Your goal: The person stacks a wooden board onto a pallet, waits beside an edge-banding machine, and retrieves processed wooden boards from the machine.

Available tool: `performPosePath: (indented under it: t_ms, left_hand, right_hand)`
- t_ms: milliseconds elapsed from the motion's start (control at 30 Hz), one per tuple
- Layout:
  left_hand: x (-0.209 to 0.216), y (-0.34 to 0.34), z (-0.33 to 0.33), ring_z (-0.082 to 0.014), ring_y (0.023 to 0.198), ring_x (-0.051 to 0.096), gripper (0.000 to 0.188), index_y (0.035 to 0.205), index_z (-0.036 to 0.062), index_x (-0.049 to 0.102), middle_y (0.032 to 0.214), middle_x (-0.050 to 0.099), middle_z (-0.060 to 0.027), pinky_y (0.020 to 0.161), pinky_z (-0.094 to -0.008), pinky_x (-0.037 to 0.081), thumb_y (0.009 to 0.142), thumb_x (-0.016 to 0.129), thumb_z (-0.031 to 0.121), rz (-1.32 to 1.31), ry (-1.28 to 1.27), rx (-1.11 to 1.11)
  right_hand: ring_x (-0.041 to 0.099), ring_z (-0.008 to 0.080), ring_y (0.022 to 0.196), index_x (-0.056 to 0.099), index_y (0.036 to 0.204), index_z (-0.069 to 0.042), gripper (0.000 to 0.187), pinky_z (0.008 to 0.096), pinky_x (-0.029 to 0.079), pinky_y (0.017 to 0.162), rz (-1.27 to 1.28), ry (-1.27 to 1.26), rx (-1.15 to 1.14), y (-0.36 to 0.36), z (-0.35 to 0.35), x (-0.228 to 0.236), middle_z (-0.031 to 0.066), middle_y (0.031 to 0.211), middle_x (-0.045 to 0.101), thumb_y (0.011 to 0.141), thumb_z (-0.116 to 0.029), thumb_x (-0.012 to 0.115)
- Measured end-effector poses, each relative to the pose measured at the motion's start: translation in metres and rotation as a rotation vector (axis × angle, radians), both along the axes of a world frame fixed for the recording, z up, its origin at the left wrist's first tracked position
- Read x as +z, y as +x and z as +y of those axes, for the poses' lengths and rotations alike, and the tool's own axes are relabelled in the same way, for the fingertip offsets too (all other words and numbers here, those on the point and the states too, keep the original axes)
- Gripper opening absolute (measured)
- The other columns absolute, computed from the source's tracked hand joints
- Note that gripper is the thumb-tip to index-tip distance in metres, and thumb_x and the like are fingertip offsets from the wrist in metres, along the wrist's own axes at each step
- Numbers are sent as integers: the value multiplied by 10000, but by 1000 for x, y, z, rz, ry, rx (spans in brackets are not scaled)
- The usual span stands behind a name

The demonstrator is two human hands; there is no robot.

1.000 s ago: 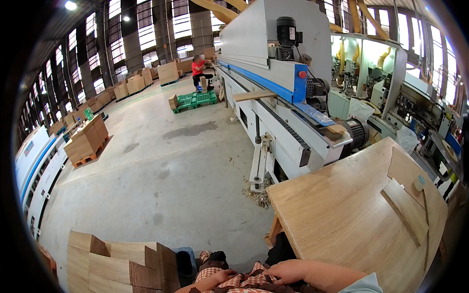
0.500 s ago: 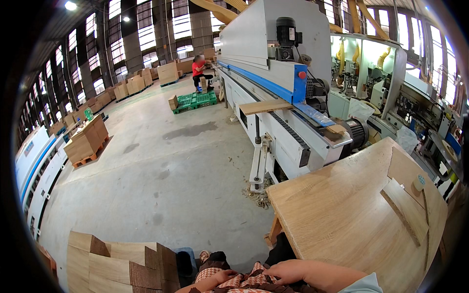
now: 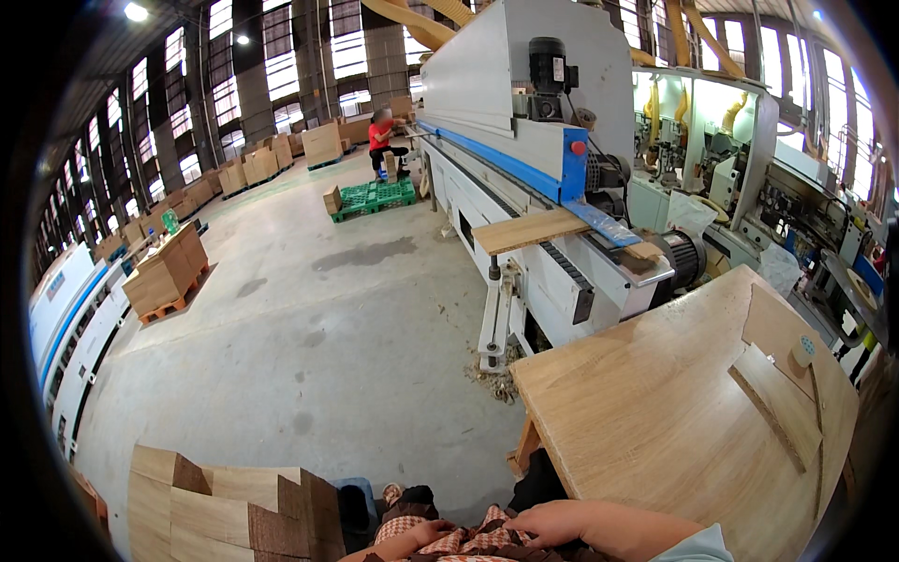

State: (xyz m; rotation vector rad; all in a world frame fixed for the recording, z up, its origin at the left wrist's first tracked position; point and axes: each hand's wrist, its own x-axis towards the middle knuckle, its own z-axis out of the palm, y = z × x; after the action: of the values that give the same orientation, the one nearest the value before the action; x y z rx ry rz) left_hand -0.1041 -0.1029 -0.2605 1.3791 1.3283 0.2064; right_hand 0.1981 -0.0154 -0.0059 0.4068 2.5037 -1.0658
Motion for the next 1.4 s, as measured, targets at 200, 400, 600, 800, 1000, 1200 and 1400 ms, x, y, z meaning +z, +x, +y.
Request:
performPosePath:
  t_ms: [200,400,600,800,1000,1200,1400]
  left_hand:
    - [-4,2,2,-234,1048,549,432,1198,58,526,1132,585,-123,915,-329,418,879,535,349,-3,-24,26]
    - [-7,-1,2,-230,1033,556,431,1185,58,533,1115,593,-120,908,-329,425,878,536,360,-31,19,1]
    - [-9,-2,0,-221,1014,566,419,1178,77,546,1088,610,-103,903,-326,429,873,543,364,-26,27,28]
    - [38,9,5,-194,997,571,400,1170,83,555,1083,614,-90,884,-313,434,866,558,344,77,42,40]
    - [127,7,37,-159,792,564,115,848,36,571,807,592,-50,776,-296,455,850,591,148,-758,-75,697]
    - [361,39,28,-234,866,546,136,879,-8,590,902,569,-127,871,-405,426,815,601,112,-1188,575,-75]
    - [462,69,13,-247,766,550,280,905,9,628,868,578,-137,742,-370,442,780,669,256,-1331,781,-529]
  right_hand:
    - [532,325,1009,391,1294,-63,551,384,431,838,41,-23,-13,2,-2,-8,158,1105,551,799,-221,574]
    - [577,348,864,579,1018,-68,373,426,456,727,174,78,-127,2,-9,-11,173,910,613,699,-255,624]
    - [577,348,860,586,1000,-66,363,427,455,727,137,83,-124,1,-8,-14,172,908,613,699,-264,624]
    - [531,324,1013,399,1289,-62,545,382,430,844,20,-22,-4,3,2,-9,155,1101,556,799,-229,573]
    - [529,324,1023,402,1289,-60,563,377,429,854,-28,-35,-14,1,0,-5,158,1113,556,788,-239,588]
    - [514,332,1048,399,1298,-61,578,386,426,858,-40,-75,-33,2,3,-3,165,1152,542,790,-254,596]
    - [514,333,1034,423,1276,-58,575,392,423,857,-17,2,-26,-2,2,13,162,1086,555,791,-295,619]
